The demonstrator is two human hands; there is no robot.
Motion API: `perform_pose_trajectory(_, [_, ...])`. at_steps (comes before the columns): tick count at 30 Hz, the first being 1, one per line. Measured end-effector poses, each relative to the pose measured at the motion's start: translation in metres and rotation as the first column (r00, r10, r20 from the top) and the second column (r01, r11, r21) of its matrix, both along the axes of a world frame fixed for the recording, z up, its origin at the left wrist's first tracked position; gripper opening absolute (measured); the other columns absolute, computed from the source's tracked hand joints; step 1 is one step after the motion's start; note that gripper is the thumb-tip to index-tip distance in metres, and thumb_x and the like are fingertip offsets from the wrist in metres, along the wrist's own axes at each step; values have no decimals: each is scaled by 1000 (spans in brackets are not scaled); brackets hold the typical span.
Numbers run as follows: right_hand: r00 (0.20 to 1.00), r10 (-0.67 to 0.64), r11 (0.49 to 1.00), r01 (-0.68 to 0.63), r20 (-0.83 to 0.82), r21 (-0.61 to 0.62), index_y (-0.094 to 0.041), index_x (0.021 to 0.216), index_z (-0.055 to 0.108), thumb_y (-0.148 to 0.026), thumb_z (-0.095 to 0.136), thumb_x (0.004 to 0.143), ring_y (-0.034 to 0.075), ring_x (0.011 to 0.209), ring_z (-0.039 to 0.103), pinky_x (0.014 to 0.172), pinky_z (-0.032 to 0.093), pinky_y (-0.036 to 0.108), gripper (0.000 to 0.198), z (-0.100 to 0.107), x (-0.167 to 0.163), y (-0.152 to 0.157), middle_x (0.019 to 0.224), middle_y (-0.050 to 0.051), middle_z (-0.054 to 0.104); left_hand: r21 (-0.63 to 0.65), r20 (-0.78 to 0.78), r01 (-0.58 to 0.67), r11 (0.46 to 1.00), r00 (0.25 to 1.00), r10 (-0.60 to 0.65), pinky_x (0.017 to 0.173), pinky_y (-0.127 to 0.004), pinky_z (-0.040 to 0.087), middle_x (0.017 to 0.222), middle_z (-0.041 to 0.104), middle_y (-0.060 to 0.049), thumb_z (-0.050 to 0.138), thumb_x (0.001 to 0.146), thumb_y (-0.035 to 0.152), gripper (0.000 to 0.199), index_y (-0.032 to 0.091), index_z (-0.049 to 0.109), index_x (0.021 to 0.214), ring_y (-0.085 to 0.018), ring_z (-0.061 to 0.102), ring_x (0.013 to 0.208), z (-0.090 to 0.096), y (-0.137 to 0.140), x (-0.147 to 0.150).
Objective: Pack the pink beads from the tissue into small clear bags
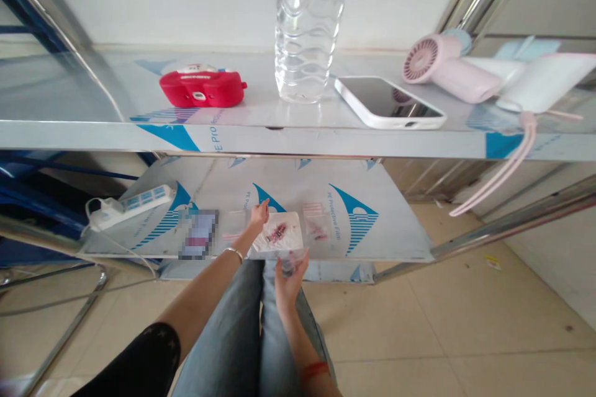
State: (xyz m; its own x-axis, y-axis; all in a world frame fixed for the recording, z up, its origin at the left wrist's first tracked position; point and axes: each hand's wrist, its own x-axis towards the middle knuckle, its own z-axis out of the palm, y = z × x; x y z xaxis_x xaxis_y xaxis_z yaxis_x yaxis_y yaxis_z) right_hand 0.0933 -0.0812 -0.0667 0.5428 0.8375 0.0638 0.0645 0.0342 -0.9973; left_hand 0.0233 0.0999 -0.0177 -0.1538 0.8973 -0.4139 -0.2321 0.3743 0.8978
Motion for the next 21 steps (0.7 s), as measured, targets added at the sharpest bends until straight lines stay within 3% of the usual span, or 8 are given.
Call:
perform_pose_trajectory(4, [995,-60,998,62,82,-15,-20,138,14,-43,54,78,21,111,52,97,40,42,76,-12,-6,-10,128,16,44,42,-54,27,999,998,-24,36,-21,18,33,24,7,44,86,34,44,21,31,46,-6,25,31,-7,4,9])
perform_pose_trajectory(13, [986,-43,998,49,163,-37,-15,138,15,-46,53,78,22,109,56,94,42,38,77,-14,-4,-7,118,17,54,85,-125,6,996,992,4,38,-21,22,33,29,4,38,88,39,47,21,34,45,-7,30,32,-23,5,15])
perform_pose_trajectory(21, [985,-26,997,39,171,-70,-16,140,13,-45,52,79,22,109,55,95,41,39,78,-15,-5,-9,120,16,55,141,-86,6,990,996,7,46,-21,35,41,48,-2,38,87,38,48,17,46,44,-9,44,41,-27,9,3])
